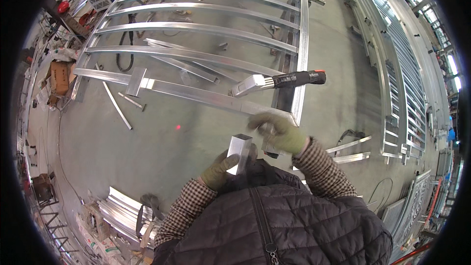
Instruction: The person welds metal frame components using a handheld welding torch, then uses an angle grinder to smooth the welds. The person repeatedly positions metal pieces, welds them, and grinds the joints in a workshop setting.
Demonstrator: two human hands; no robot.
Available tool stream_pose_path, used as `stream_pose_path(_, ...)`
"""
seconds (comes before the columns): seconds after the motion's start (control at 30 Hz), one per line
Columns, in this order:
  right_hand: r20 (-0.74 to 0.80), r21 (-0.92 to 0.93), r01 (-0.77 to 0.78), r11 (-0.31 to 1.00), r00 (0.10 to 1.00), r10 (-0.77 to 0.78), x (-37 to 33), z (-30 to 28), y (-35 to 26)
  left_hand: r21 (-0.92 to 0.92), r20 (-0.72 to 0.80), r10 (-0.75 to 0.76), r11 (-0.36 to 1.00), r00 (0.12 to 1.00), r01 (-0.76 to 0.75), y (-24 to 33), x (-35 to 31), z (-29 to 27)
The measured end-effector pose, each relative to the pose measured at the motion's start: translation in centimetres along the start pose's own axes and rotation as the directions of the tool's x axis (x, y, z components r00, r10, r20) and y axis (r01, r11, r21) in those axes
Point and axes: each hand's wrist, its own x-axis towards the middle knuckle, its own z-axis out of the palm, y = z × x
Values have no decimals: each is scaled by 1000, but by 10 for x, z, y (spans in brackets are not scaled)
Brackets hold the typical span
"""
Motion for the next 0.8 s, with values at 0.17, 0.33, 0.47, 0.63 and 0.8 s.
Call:
stream_pose_path(0.17, -116, -740, 42, 671, 975, -190, 43, -83, 13, 50, -260, 61, 998, 964, -49, 0, 12, -15)
stream_pose_path(0.33, 179, -874, 60, 481, 962, 205, 108, -108, 16, 206, -421, 172, 974, 891, -91, -5, 12, -10)
stream_pose_path(0.47, 421, -687, -16, 727, 806, 416, 148, -117, 13, 191, -513, 160, 979, 844, -70, -13, 5, -2)
stream_pose_path(0.63, 507, -627, 87, 774, 800, 321, 166, -105, 34, 24, -516, 79, 997, 853, -77, -20, -4, 0)
stream_pose_path(0.8, 512, -621, 152, 769, 821, 252, 160, -106, 44, -22, -409, 60, 997, 911, -75, -7, 6, -18)
